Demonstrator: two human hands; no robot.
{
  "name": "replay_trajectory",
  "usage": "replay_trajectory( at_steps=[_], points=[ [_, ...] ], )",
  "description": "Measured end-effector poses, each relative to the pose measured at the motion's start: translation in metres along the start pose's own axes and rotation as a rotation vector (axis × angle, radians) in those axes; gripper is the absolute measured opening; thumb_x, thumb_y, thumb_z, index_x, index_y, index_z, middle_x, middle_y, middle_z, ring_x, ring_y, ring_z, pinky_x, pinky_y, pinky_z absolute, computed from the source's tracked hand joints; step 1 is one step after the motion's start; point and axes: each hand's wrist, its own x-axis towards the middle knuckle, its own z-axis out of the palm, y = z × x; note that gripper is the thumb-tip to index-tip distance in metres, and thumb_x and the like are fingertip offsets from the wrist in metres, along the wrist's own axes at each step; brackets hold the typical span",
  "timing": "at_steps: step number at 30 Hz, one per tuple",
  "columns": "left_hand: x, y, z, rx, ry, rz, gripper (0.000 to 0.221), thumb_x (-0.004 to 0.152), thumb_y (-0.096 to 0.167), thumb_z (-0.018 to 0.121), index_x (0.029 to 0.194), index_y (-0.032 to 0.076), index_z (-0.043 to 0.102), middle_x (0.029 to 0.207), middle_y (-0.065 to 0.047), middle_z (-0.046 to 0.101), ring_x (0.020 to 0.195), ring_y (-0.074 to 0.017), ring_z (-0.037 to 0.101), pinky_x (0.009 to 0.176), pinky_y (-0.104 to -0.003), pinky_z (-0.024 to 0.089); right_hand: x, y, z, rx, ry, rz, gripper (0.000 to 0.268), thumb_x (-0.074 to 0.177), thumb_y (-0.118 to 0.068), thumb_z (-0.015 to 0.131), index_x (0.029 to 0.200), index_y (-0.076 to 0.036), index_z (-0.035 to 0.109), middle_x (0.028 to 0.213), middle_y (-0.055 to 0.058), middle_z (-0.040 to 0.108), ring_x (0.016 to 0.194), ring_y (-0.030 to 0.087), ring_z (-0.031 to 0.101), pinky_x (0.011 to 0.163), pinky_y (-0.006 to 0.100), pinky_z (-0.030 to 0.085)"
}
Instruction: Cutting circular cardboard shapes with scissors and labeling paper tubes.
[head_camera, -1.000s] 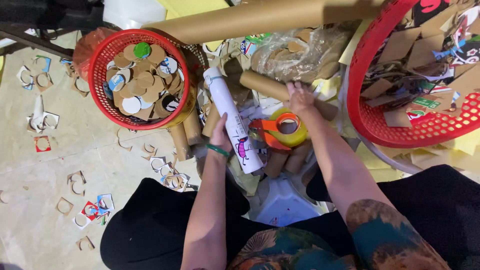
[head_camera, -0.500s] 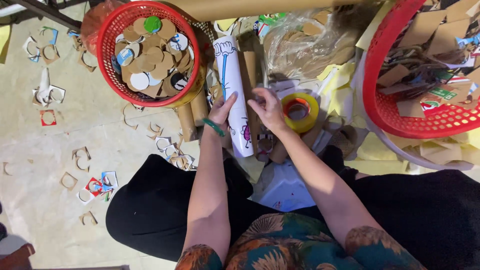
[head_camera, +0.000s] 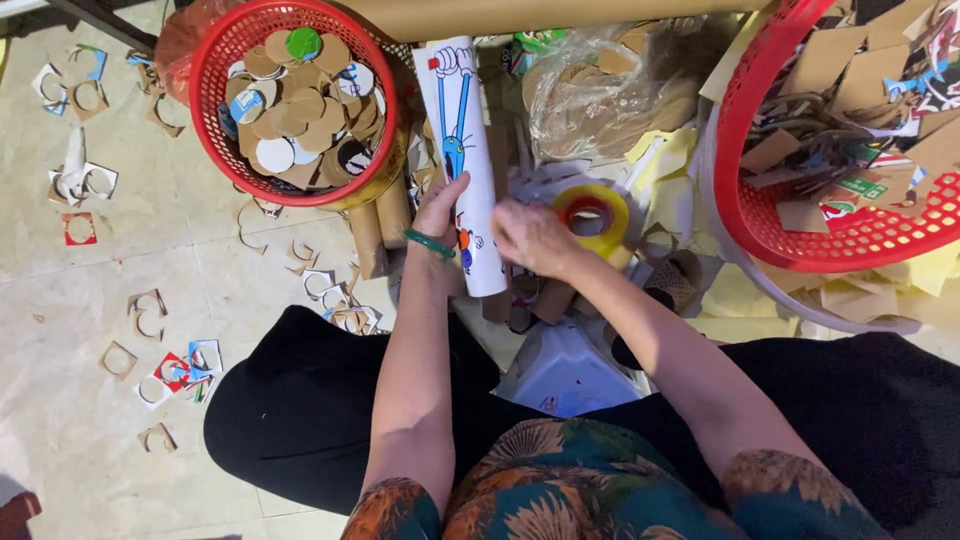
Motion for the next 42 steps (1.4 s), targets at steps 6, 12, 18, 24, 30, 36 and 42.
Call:
replay_trajectory(
  at_steps=[6,12,18,24,30,36,42],
  points=[
    [0.003,-0.005,0.029,0.537,0.514,0.092,0.046,0.088,0.013,0.082,0.122,0.0,0.054,0.105,-0.011,0.072,0.091,-0.0208,0.072,0.082,-0.037,0.06,0.001,0.031,0.04,0.309,0.043,0.169,0.024,0.096,-0.018,0.07,0.109,-0.006,0.055,0.098,0.01,0.063,0.088,0.027,0.066,0.076,0.04,0.055],
    [-0.008,0.006,0.029,0.182,0.022,0.04,0.078,0.09,0.016,0.083,0.157,-0.003,0.048,0.144,-0.011,0.064,0.132,-0.0191,0.06,0.112,-0.032,0.048,0.026,0.048,0.056,0.905,0.28,0.502,0.046,0.096,-0.023,0.071,0.134,-0.006,0.053,0.12,0.006,0.069,0.106,0.014,0.068,0.09,0.029,0.056],
    [-0.012,-0.011,-0.006,0.953,0.254,0.104,0.109,0.06,0.017,0.093,0.155,0.008,0.039,0.136,-0.014,0.065,0.122,-0.0244,0.065,0.104,-0.036,0.055,0.03,0.078,0.092,1.169,0.192,0.864,0.031,0.09,-0.022,0.074,0.117,-0.01,0.066,0.106,0.003,0.072,0.091,0.013,0.071,0.076,0.032,0.062],
    [-0.036,-0.004,0.002,1.528,0.686,0.202,0.129,0.049,0.024,0.1,0.16,0.011,0.035,0.139,-0.024,0.054,0.13,-0.0396,0.052,0.11,-0.045,0.046,0.026,0.108,0.127,1.09,0.293,0.769,0.012,0.09,-0.014,0.081,0.096,-0.01,0.072,0.083,-0.002,0.068,0.07,0.008,0.06,0.059,0.025,0.047],
    [-0.028,-0.015,0.004,1.517,0.714,0.304,0.112,0.06,0.052,0.103,0.143,-0.001,0.05,0.149,-0.029,0.047,0.14,-0.0449,0.04,0.115,-0.054,0.032,0.021,0.087,0.079,1.427,0.337,0.763,0.007,0.093,-0.008,0.074,0.099,-0.011,0.073,0.086,0.0,0.072,0.076,0.011,0.067,0.068,0.027,0.055],
    [0.008,-0.036,0.012,0.341,0.477,0.289,0.054,0.081,0.015,0.09,0.126,-0.006,0.068,0.121,-0.017,0.073,0.107,-0.0258,0.069,0.094,-0.038,0.056,0.012,0.067,0.058,1.461,0.205,0.661,0.006,0.099,-0.009,0.069,0.104,-0.006,0.072,0.093,0.005,0.073,0.083,0.015,0.072,0.076,0.031,0.061],
    [0.006,-0.022,0.037,0.337,0.444,0.373,0.035,0.087,0.005,0.081,0.119,-0.001,0.067,0.11,-0.008,0.075,0.095,-0.0153,0.072,0.084,-0.031,0.06,0.008,0.047,0.024,1.395,0.236,0.668,0.008,0.1,-0.009,0.066,0.107,-0.005,0.067,0.092,0.011,0.075,0.079,0.018,0.073,0.073,0.032,0.061]
  ],
)
